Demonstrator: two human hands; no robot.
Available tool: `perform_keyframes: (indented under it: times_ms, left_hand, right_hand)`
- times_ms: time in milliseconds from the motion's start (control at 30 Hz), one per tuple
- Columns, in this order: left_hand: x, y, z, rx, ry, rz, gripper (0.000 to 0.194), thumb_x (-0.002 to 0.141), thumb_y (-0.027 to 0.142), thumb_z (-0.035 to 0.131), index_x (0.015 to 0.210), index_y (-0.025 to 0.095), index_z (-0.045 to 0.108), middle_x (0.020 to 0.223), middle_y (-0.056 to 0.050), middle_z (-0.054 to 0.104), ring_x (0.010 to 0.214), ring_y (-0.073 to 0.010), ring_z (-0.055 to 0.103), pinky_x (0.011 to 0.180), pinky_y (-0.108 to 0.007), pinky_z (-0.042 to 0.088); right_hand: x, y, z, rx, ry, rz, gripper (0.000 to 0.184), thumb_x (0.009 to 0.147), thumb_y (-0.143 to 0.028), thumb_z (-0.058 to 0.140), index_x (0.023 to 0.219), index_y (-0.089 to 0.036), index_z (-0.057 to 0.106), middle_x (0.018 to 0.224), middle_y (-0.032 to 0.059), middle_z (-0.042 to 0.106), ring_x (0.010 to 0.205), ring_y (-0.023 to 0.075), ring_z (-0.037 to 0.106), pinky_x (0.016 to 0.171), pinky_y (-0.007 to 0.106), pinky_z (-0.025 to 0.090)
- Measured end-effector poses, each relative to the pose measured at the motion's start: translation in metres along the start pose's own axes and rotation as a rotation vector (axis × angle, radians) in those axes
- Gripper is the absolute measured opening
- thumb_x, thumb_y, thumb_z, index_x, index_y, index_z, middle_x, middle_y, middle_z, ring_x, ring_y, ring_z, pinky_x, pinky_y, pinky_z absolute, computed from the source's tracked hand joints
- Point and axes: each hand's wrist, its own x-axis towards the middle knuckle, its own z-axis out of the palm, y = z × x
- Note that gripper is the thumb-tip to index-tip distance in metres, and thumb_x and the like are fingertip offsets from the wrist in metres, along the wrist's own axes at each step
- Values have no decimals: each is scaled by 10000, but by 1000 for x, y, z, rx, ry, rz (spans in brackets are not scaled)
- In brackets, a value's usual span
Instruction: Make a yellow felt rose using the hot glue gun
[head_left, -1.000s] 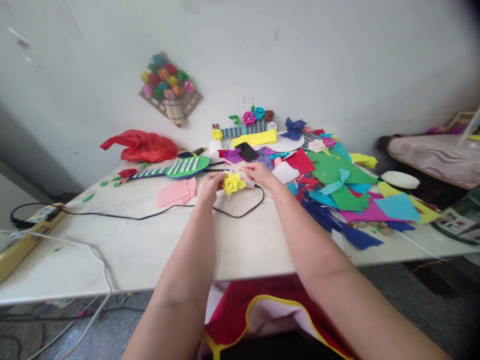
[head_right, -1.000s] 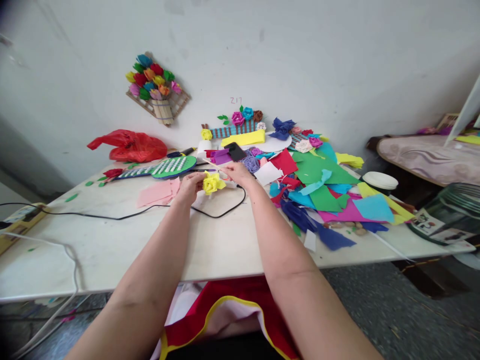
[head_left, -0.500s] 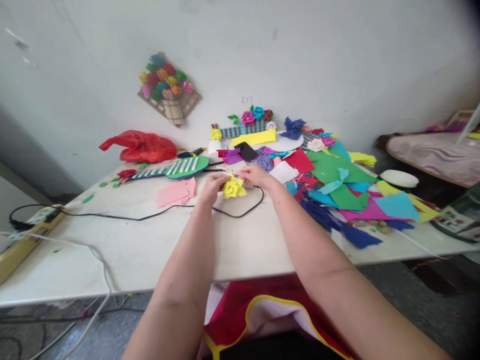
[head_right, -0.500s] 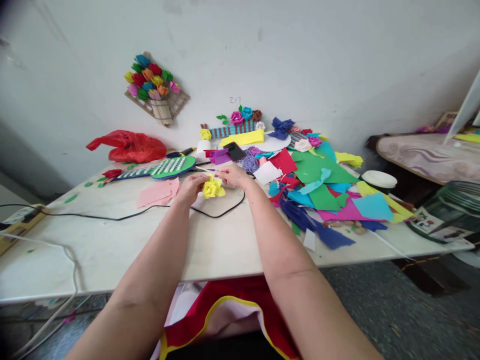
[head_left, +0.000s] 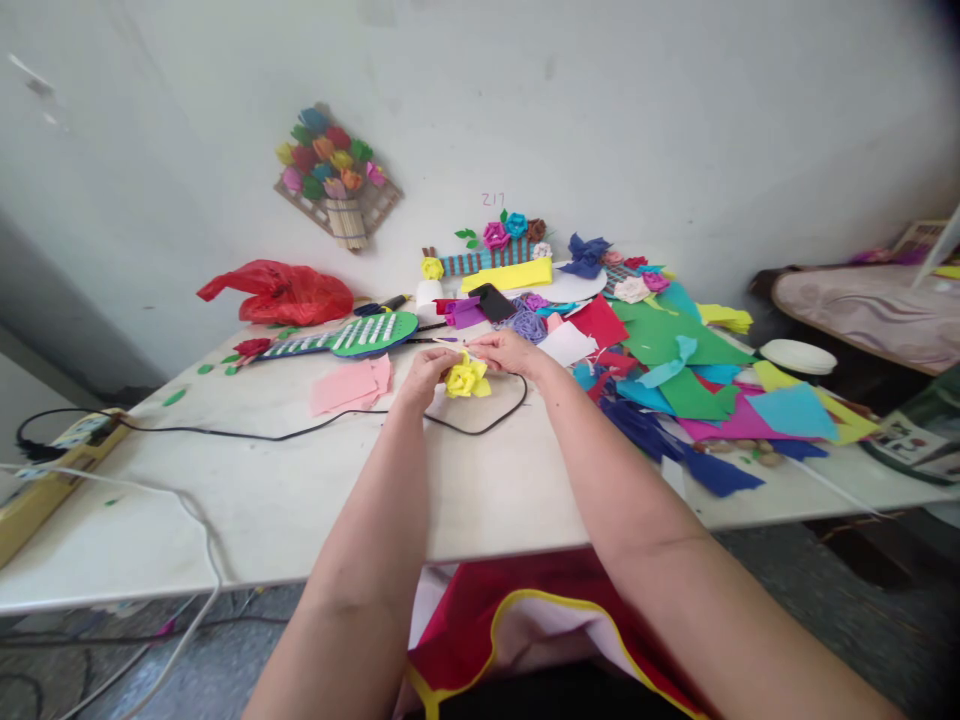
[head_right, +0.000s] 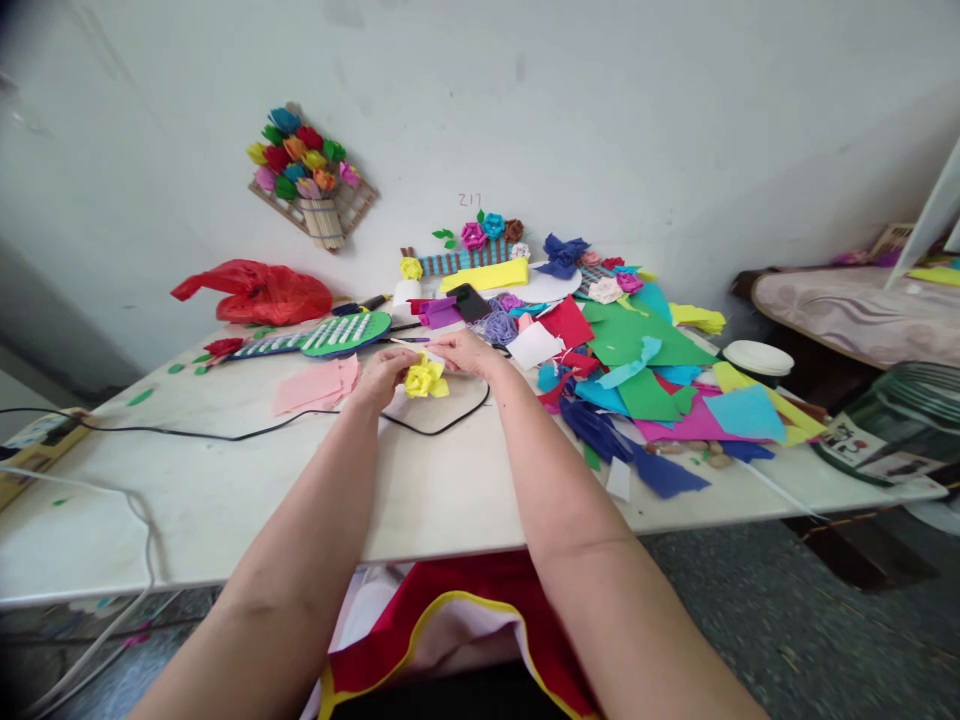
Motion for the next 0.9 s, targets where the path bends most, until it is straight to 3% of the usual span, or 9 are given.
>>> perform_keyframes:
  times_ms: [200,433,667,900]
  left_hand:
    - [-1,0,0,-18,27,-36,179,540,250,817,587,173,662,531,-19,579,497,-148,518,497,-265,349]
    - [-2,3,2,28,5,22,232,535,326,832,566,158,675,516,-24,569,489,-134,500,495,-257,351]
    - [-3,4,3,71,30,28,243,532,320,838,536,162,654,518,-24,576,484,-125,477,500,-254,339]
    - [-3,5,4,94,37,22,293,511,368,851,550,164,645,536,-34,606,510,-140,515,519,-262,379]
  right_hand:
    - [-1,0,-2,-25,-26,0,371,819,-361,653,1047,-79,730,447,-89,410,469,71,357,499,207,288]
    - [-3,0,-3,2,-55,49,405,864,-289,601,1193,-68,681,432,-92,427,434,60,341,463,186,258]
    - [-8,-3,-5,10,-61,109,322,890,-297,569,1118,-114,704,453,-78,452,386,49,307,392,169,209]
    - [-4,3,-4,-4,-70,116,363,901,-273,546,1196,-112,682,432,-89,433,369,48,295,378,158,214]
